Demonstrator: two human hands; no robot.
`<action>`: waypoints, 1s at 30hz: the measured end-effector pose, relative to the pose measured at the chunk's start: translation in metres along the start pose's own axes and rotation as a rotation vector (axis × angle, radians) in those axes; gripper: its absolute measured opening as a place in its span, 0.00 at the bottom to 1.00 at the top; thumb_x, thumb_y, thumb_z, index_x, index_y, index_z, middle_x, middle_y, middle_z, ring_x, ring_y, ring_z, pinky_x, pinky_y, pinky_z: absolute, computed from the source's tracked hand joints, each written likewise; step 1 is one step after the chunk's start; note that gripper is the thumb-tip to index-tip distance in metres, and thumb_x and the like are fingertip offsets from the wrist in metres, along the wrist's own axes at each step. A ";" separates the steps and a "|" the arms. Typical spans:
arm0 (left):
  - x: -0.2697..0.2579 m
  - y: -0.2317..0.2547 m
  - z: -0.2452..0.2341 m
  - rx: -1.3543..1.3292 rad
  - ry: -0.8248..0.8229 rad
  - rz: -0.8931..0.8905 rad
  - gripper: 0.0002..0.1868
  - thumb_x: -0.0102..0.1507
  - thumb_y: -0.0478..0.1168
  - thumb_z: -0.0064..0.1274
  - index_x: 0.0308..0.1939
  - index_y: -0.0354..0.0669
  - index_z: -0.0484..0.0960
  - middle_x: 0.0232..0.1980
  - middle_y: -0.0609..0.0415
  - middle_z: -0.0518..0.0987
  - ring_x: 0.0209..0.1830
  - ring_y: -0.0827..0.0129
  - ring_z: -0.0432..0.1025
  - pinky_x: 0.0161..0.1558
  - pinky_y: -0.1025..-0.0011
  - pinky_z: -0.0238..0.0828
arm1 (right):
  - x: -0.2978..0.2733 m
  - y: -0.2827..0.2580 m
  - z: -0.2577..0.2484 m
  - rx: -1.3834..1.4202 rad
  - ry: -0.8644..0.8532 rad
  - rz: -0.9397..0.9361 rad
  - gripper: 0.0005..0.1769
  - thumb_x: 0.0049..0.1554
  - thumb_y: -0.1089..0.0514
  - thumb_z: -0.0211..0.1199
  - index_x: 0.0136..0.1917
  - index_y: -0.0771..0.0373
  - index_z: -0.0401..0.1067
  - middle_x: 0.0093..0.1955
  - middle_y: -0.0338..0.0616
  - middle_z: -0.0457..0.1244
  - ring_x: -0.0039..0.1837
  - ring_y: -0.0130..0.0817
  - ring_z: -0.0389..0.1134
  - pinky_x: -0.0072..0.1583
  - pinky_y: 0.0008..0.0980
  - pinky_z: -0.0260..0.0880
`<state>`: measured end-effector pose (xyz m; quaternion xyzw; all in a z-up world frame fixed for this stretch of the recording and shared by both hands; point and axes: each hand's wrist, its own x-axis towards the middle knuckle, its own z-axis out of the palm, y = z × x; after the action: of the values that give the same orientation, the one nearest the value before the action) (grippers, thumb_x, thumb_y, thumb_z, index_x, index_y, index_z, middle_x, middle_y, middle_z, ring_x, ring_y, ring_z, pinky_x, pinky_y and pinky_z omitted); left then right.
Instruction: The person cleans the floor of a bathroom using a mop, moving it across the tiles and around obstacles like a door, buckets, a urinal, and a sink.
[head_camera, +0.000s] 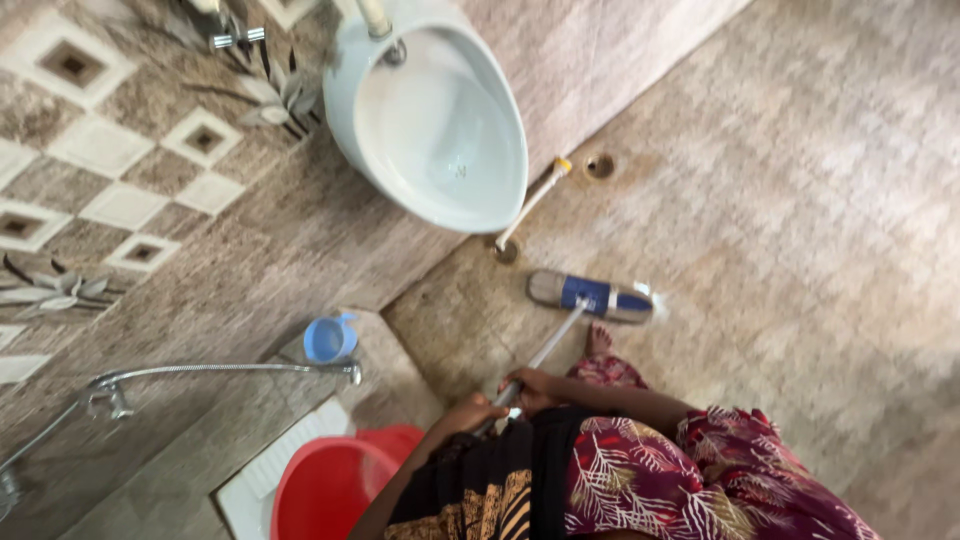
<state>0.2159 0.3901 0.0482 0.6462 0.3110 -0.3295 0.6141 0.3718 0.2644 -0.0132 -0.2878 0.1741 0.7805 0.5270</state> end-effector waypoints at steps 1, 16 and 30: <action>0.006 0.013 -0.004 0.107 0.036 0.031 0.29 0.60 0.58 0.65 0.30 0.30 0.83 0.24 0.56 0.78 0.19 0.73 0.67 0.23 0.70 0.62 | -0.001 -0.011 -0.002 -0.040 -0.031 0.012 0.14 0.66 0.53 0.53 0.53 0.66 0.72 0.41 0.48 0.65 0.42 0.41 0.66 0.47 0.41 0.71; 0.176 -0.025 -0.012 0.474 0.067 0.285 0.12 0.63 0.38 0.51 0.40 0.33 0.85 0.39 0.42 0.85 0.37 0.62 0.78 0.42 0.61 0.74 | -0.048 -0.128 -0.070 -1.097 -0.557 -0.873 0.28 0.59 0.54 0.64 0.68 0.68 0.63 0.62 0.58 0.63 0.64 0.47 0.65 0.67 0.39 0.65; 0.188 0.198 0.025 0.072 0.045 0.340 0.16 0.63 0.46 0.62 0.34 0.33 0.84 0.26 0.54 0.82 0.22 0.75 0.75 0.26 0.74 0.71 | -0.029 -0.219 -0.139 0.102 0.267 -0.276 0.11 0.61 0.56 0.54 0.45 0.68 0.66 0.38 0.53 0.66 0.41 0.45 0.69 0.47 0.43 0.76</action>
<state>0.4852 0.3547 0.0121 0.7185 0.1988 -0.2171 0.6302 0.6189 0.2477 -0.0956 -0.3829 0.2405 0.6460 0.6150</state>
